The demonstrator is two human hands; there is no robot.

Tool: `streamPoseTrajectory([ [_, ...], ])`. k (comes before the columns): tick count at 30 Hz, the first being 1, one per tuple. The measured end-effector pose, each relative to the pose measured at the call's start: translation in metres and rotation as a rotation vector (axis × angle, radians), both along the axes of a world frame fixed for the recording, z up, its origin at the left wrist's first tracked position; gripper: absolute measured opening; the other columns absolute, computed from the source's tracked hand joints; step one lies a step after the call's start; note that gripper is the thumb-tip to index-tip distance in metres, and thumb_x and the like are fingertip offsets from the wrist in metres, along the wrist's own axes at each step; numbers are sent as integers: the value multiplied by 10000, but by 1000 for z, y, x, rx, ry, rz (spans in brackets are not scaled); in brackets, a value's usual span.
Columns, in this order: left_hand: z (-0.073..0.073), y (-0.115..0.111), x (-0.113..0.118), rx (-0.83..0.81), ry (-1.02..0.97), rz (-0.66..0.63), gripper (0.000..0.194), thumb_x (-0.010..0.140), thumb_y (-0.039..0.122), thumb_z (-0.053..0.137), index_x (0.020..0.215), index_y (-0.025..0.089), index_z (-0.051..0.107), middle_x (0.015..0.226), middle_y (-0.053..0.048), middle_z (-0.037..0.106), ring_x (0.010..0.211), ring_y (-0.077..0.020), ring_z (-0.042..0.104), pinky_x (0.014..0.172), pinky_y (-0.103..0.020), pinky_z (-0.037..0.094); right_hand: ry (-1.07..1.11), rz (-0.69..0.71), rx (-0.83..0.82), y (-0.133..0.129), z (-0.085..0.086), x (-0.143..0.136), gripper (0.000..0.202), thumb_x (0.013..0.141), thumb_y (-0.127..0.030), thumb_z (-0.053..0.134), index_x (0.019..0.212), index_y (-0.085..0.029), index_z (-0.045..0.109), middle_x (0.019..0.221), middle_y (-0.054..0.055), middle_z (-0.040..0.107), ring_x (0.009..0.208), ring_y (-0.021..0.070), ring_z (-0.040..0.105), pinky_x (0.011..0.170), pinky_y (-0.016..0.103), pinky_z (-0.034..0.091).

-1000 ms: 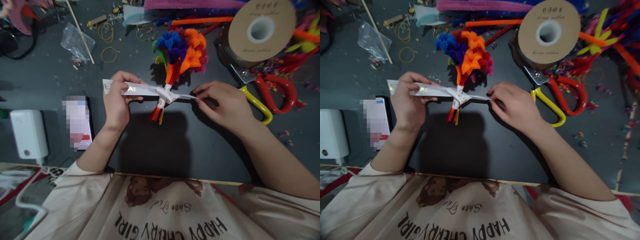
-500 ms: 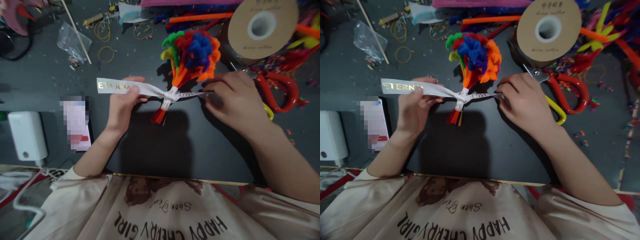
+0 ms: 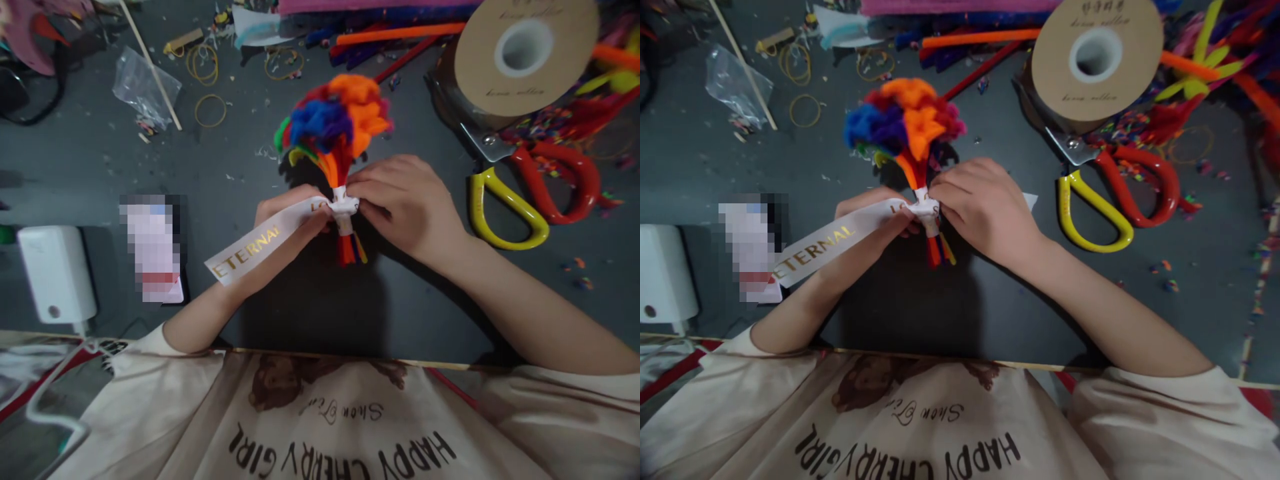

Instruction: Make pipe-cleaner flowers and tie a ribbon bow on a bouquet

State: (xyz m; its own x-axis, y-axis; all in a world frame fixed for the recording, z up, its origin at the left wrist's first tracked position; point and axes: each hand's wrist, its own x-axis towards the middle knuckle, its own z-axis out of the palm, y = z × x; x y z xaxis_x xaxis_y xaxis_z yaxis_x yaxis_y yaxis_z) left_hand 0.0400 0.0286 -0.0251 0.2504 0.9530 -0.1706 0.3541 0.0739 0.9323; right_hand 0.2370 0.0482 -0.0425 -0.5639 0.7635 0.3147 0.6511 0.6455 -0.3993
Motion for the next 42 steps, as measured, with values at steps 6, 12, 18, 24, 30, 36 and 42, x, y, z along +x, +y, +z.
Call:
streamPoseTrajectory([
  [6, -5, -4, 2, -70, -88, 59, 258, 822, 397, 601, 747, 153, 640, 673, 9, 670, 571, -50, 624, 519, -145, 483, -21, -12, 167, 2, -3, 7, 226, 920, -187, 425, 880, -203, 647, 899, 32, 717, 847, 186, 643, 750, 353, 449],
  [12, 1, -2, -2, -206, -129, 20, 242, 810, 348, 617, 684, 143, 592, 571, 29, 625, 472, -32, 569, 457, -121, 460, -101, -6, 78, 4, -1, 18, 214, 931, -220, 412, 921, -218, 626, 977, 56, 710, 921, 212, 626, 798, 381, 444],
  [18, 4, -2, -4, -235, -65, 8, 249, 799, 358, 627, 660, 152, 605, 536, 25, 611, 460, -45, 563, 434, -131, 447, -167, -31, 125, 10, -6, 25, 209, 939, -245, 404, 902, -235, 610, 969, 42, 705, 903, 203, 612, 748, 369, 439],
  [24, 6, 0, -6, -243, -57, -1, 231, 797, 295, 615, 615, 156, 585, 505, 29, 607, 429, -44, 548, 427, -138, 441, -199, -18, 242, 14, -13, 35, 198, 935, -234, 410, 881, -229, 601, 904, 19, 698, 841, 186, 593, 675, 338, 438],
  [30, 7, 1, -8, -287, -120, 16, 224, 771, 291, 633, 603, 152, 580, 480, 29, 591, 408, -55, 542, 399, -153, 449, -206, -14, 116, 16, -13, 39, 284, 952, -276, 342, 879, -241, 614, 877, 52, 690, 827, 213, 588, 683, 380, 423],
  [36, 7, 2, -8, -267, -143, 25, 249, 754, 342, 661, 604, 159, 583, 464, 20, 593, 380, -64, 531, 371, -174, 430, -195, -42, 0, 14, -10, 39, 305, 947, -278, 325, 896, -247, 624, 946, 85, 703, 864, 237, 592, 725, 407, 436],
  [42, 10, 6, -11, -390, -150, 52, 341, 765, 487, 621, 677, 162, 567, 508, 0, 625, 406, -82, 571, 395, -179, 452, -120, -43, 6, 8, -3, 40, 233, 914, -283, 432, 911, -218, 656, 915, 82, 692, 852, 242, 610, 718, 399, 468],
])
